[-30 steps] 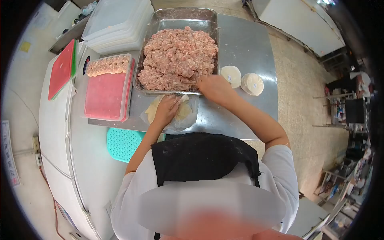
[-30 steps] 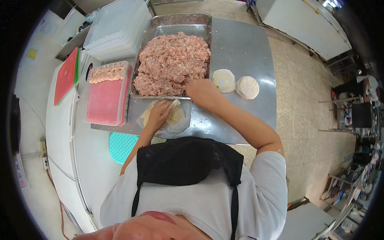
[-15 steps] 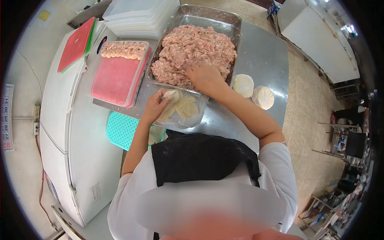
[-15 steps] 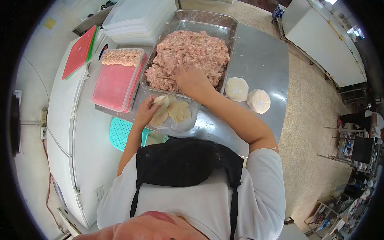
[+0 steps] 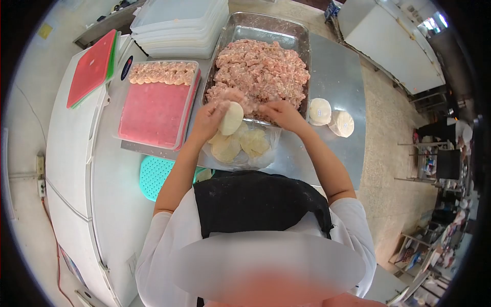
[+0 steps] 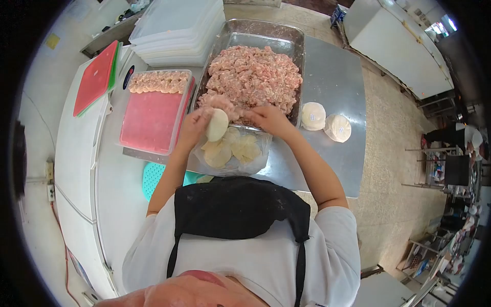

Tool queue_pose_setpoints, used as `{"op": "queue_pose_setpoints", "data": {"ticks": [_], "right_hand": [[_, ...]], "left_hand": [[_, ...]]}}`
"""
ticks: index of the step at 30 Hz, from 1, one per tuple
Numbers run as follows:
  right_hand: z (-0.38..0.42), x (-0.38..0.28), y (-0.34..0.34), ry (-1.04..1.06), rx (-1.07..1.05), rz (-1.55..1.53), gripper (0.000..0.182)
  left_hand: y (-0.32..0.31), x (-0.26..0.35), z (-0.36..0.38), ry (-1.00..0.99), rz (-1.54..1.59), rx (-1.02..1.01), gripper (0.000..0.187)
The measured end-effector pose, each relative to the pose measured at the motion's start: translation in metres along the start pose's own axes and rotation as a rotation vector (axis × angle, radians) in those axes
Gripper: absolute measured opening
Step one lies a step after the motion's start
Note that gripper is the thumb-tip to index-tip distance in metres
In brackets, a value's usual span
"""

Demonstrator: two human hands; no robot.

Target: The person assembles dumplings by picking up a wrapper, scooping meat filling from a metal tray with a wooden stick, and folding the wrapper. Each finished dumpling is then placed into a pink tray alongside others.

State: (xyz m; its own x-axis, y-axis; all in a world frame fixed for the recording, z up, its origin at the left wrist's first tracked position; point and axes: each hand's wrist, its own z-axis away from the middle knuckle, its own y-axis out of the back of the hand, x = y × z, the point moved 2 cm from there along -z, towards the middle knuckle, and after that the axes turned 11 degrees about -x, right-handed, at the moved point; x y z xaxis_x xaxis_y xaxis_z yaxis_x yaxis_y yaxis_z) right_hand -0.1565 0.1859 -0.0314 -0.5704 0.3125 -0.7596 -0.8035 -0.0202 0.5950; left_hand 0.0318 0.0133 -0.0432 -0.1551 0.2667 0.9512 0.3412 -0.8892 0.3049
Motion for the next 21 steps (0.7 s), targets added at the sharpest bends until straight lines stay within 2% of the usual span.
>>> {"op": "queue_pose_setpoints", "data": {"ticks": [2,3,5,6,8,12,15,17,19,21], "right_hand": [[0.010,-0.008,0.011,0.041,0.260,-0.220,0.031],[0.012,-0.011,0.014,0.028,0.271,-0.218,0.031],[0.015,-0.018,0.020,-0.066,0.378,-0.535,0.035],[0.019,-0.039,0.020,-0.063,0.427,-0.656,0.034],[0.021,-0.054,0.018,-0.052,0.432,-0.716,0.035],[0.024,-0.083,0.014,0.013,0.434,-0.900,0.036],[0.029,-0.093,0.017,0.032,0.471,-0.902,0.035],[0.025,-0.083,0.018,0.056,0.448,-0.932,0.035],[0.014,-0.068,0.008,0.084,0.416,-0.962,0.035],[0.001,-0.063,-0.005,0.156,0.652,-0.290,0.034]], "left_hand": [[0.016,0.001,-0.017,-0.052,0.168,-0.055,0.027],[0.017,0.008,-0.024,-0.056,0.174,-0.071,0.027],[0.015,0.027,-0.036,-0.039,0.564,0.027,0.030],[0.016,0.036,-0.043,-0.039,0.567,0.015,0.030],[0.016,0.049,-0.056,-0.084,1.124,0.023,0.031],[0.018,0.055,-0.074,-0.213,0.888,0.032,0.030],[0.017,0.063,-0.078,-0.151,0.915,-0.033,0.032],[0.010,0.085,-0.072,-0.118,1.202,-0.040,0.035],[0.002,0.102,-0.070,-0.159,1.277,-0.087,0.036],[-0.004,0.106,-0.070,-0.199,1.351,-0.128,0.038]]}}
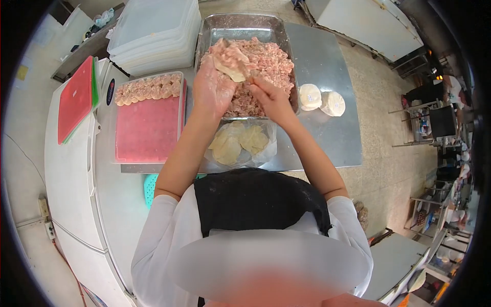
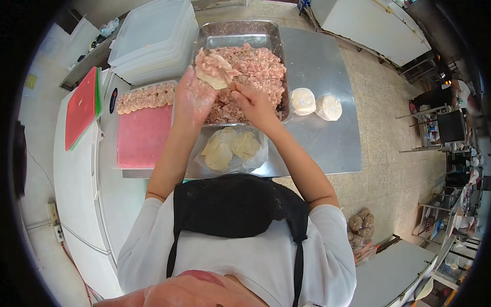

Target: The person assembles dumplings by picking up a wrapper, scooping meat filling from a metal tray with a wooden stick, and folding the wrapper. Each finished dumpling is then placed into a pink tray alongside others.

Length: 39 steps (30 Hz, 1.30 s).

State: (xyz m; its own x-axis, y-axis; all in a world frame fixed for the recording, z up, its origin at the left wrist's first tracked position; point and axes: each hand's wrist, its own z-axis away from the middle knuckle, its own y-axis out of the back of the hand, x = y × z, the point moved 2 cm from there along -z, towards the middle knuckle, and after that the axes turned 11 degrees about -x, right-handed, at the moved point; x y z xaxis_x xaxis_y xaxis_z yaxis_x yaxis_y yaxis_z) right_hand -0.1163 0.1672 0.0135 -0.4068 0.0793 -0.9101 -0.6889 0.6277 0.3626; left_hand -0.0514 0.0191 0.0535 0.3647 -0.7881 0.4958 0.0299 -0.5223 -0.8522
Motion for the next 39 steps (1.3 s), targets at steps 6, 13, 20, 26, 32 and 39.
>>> {"op": "queue_pose_setpoints", "data": {"ticks": [6,13,20,26,32,39], "right_hand": [[0.023,-0.021,0.036,0.043,-0.280,0.669,0.026],[0.017,-0.013,0.073,0.093,-0.387,0.903,0.025],[0.024,-0.012,0.096,0.146,-0.411,0.763,0.026],[0.011,0.018,0.150,0.300,-0.266,0.255,0.028],[0.021,-0.004,0.158,-0.264,-0.687,-0.161,0.032],[0.007,0.046,0.135,-0.019,-0.735,-0.027,0.039]], "left_hand": [[0.043,-0.018,-0.001,-0.115,0.117,0.303,0.052],[0.008,-0.036,0.002,-0.115,-0.069,0.312,0.073],[0.028,-0.059,-0.011,-0.071,0.339,-0.069,0.055],[-0.014,-0.050,0.006,-0.046,-0.355,0.112,0.049],[-0.032,-0.040,-0.006,-0.033,-1.526,-0.165,0.053],[-0.042,-0.026,-0.013,0.299,-1.649,-0.437,0.035]]}}
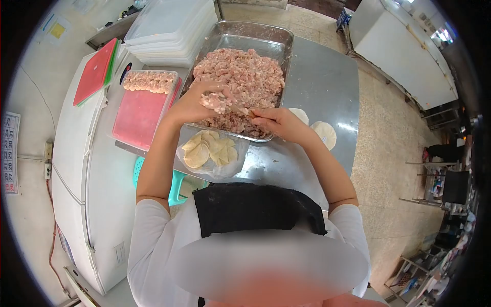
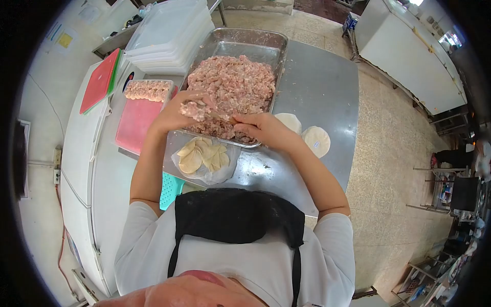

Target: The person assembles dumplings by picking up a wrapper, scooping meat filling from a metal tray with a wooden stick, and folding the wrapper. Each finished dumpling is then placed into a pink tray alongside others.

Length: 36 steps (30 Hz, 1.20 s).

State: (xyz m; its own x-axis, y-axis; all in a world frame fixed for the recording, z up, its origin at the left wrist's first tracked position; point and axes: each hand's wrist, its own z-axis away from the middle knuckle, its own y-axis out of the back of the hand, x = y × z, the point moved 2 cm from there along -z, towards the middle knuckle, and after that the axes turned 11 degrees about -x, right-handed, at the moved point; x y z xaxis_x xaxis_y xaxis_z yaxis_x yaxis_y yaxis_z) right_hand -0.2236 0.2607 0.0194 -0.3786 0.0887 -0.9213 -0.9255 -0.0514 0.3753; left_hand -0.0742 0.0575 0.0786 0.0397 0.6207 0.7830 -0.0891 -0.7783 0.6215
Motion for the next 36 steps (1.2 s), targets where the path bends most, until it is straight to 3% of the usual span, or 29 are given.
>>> {"op": "queue_pose_setpoints", "data": {"ticks": [2,4,6,7,10,12,14,16,18,19,20,22,24,25,27,28,30,31,33,34,36], "right_hand": [[-0.010,0.014,0.011,0.089,0.012,0.071,0.038],[-0.014,0.011,0.026,0.233,0.182,0.455,0.034],[-0.001,-0.021,0.018,0.133,0.299,0.594,0.032],[0.001,-0.035,0.015,0.027,0.417,0.729,0.030],[-0.014,-0.007,-0.007,-0.023,0.344,0.766,0.028],[-0.010,0.014,0.007,-0.131,0.289,0.768,0.029],[0.000,0.013,0.020,-0.259,0.248,0.792,0.028],[0.018,0.003,0.026,-0.209,0.281,0.658,0.029],[0.028,-0.018,0.028,-0.151,0.320,0.545,0.031],[0.032,-0.033,0.022,-0.070,0.276,0.333,0.032],[0.032,-0.042,0.014,0.009,0.230,0.118,0.033],[0.014,-0.039,-0.012,0.061,0.217,0.188,0.034],[0.008,-0.034,-0.024,0.066,0.173,0.231,0.034],[0.007,-0.040,-0.019,0.059,0.181,0.242,0.034],[0.009,-0.056,-0.010,-0.160,0.272,0.627,0.029],[0.008,-0.062,-0.020,-0.163,0.278,0.635,0.029],[0.008,-0.079,-0.047,-0.026,0.487,0.745,0.025],[0.000,-0.060,-0.050,-0.035,0.491,0.748,0.025],[-0.011,-0.002,-0.050,-0.015,0.537,0.696,0.026],[-0.003,-0.023,-0.045,-0.521,0.390,0.851,0.024],[0.012,-0.025,-0.040,-0.533,0.429,0.804,0.024]], "left_hand": [[-0.008,0.003,0.000,0.105,-0.065,0.045,0.033],[-0.013,-0.005,-0.001,0.206,-0.131,0.086,0.032],[-0.021,-0.043,-0.005,0.295,0.304,0.257,0.033],[-0.023,-0.065,-0.004,0.294,0.304,0.264,0.033],[-0.031,-0.096,0.004,0.206,0.574,0.166,0.043],[-0.027,-0.076,0.002,0.272,0.172,0.290,0.045],[-0.020,-0.047,0.012,0.266,0.244,0.359,0.046],[-0.020,-0.030,0.023,0.270,0.336,0.412,0.048],[-0.011,-0.015,0.027,0.002,0.084,0.474,0.047],[-0.009,-0.011,0.029,-0.007,0.087,0.480,0.047],[-0.008,-0.007,0.031,0.006,-0.011,0.416,0.043],[-0.005,-0.004,0.033,0.008,-0.104,0.350,0.039],[0.000,-0.010,0.025,0.030,-0.100,0.100,0.044],[0.001,-0.018,0.022,0.015,-0.098,0.101,0.044],[-0.008,-0.056,0.016,0.106,-0.071,0.189,0.046],[-0.013,-0.077,0.011,0.096,-0.071,0.190,0.046],[-0.021,-0.116,0.005,0.141,0.322,0.155,0.049],[-0.016,-0.106,0.008,0.135,0.325,0.147,0.049],[-0.006,-0.072,0.014,0.127,-0.013,0.118,0.053],[-0.007,-0.079,0.020,0.115,-0.008,0.116,0.053],[-0.003,-0.097,0.035,0.003,-0.013,0.345,0.051]]}}
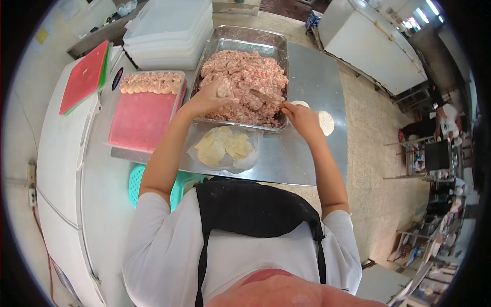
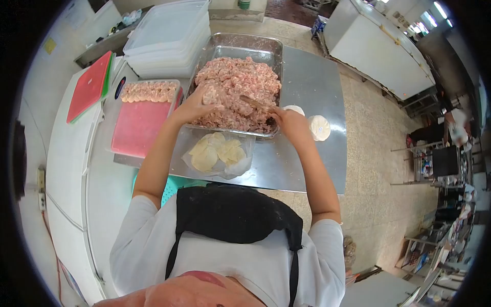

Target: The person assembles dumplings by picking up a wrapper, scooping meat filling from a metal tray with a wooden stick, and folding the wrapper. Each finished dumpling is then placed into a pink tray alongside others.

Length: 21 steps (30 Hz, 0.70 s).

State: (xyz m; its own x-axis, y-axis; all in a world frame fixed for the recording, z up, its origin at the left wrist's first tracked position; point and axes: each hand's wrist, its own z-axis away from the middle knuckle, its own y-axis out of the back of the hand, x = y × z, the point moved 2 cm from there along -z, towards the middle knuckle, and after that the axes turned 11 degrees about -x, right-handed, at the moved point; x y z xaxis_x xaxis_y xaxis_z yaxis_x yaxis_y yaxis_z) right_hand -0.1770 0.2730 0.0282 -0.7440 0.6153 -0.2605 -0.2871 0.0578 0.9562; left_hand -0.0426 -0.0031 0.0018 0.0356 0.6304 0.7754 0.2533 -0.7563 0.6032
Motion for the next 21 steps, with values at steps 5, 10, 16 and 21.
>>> {"op": "queue_pose_setpoints", "data": {"ticks": [5,10,16,21], "right_hand": [[0.036,-0.068,0.037,0.189,0.075,-0.619,0.027],[0.021,-0.140,0.017,0.430,0.081,-0.435,0.027],[0.036,-0.194,0.032,0.229,0.302,0.066,0.022],[0.038,-0.216,0.050,0.153,0.234,0.015,0.024]], "left_hand": [[0.052,0.055,0.026,-0.196,0.150,-0.117,0.044],[0.082,0.043,0.038,-0.278,0.228,-0.369,0.031],[0.112,0.005,0.057,-0.167,0.136,-0.226,0.031],[0.132,0.003,0.081,-0.223,0.271,-0.148,0.038]]}}
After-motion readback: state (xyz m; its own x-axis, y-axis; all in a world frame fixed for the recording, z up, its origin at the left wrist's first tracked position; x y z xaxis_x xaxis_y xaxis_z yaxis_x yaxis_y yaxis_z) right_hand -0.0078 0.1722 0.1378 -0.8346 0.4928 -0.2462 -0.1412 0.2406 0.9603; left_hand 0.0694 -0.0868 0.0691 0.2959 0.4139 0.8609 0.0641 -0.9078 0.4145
